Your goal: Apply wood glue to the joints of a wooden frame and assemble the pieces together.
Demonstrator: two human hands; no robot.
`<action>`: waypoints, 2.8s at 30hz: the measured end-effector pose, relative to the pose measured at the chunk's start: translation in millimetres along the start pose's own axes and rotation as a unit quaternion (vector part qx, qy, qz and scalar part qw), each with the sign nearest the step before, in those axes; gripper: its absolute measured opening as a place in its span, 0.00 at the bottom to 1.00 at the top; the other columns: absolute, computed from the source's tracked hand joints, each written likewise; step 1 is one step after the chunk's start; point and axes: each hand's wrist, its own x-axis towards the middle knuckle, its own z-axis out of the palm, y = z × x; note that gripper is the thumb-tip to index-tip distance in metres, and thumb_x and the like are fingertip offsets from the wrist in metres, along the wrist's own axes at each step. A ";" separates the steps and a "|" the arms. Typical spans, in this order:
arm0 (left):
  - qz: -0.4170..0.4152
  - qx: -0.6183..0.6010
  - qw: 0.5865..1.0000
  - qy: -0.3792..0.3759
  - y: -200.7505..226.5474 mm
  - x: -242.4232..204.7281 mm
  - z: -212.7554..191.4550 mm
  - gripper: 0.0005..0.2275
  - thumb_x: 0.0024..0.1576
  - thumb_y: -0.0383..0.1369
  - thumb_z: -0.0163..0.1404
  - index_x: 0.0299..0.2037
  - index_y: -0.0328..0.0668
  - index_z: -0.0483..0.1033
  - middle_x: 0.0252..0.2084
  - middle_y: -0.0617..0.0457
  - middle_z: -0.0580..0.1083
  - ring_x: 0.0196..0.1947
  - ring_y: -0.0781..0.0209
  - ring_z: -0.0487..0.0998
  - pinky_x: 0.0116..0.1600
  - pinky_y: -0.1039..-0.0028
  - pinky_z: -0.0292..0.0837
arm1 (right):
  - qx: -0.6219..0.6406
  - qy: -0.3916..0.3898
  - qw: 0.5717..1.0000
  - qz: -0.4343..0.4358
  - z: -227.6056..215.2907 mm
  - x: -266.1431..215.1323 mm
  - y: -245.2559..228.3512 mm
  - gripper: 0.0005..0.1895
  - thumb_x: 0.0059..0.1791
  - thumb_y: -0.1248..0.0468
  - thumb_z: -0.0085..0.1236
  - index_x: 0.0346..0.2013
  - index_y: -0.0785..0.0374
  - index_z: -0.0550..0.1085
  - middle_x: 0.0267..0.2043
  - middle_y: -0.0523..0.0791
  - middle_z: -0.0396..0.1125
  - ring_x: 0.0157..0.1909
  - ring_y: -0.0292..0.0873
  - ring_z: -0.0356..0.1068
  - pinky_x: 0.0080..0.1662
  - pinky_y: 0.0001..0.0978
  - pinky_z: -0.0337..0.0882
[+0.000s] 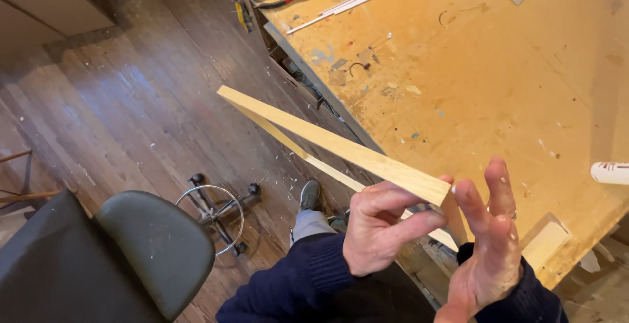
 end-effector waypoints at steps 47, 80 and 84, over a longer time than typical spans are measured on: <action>0.084 0.153 0.979 -0.100 31.9 6.4 1.3 0.15 0.64 0.23 0.58 0.61 0.37 0.75 0.54 0.48 0.80 0.55 0.58 0.82 0.61 0.71 0.79 | 0.171 0.098 0.975 0.098 -52.5 15.8 -21.3 0.22 0.59 0.42 0.48 0.65 0.42 0.64 0.40 0.50 0.76 0.61 0.47 0.66 0.73 0.58 0.52; 0.060 0.153 0.979 -0.118 35.5 0.7 3.6 0.08 0.63 0.23 0.59 0.52 0.33 0.80 0.51 0.46 0.81 0.52 0.57 0.84 0.59 0.73 0.79 | 0.111 -0.003 0.994 0.003 -42.4 77.7 -30.5 0.45 0.50 0.25 0.44 0.63 0.59 0.61 0.40 0.50 0.76 0.59 0.53 0.70 0.73 0.69 0.57; 0.059 0.170 0.977 -0.113 32.8 -0.6 3.1 0.09 0.62 0.23 0.59 0.52 0.33 0.80 0.52 0.46 0.80 0.53 0.56 0.83 0.61 0.73 0.78 | 0.125 -0.005 0.992 0.021 -41.6 71.0 -38.8 0.43 0.50 0.26 0.44 0.63 0.56 0.60 0.40 0.50 0.76 0.58 0.53 0.70 0.73 0.68 0.56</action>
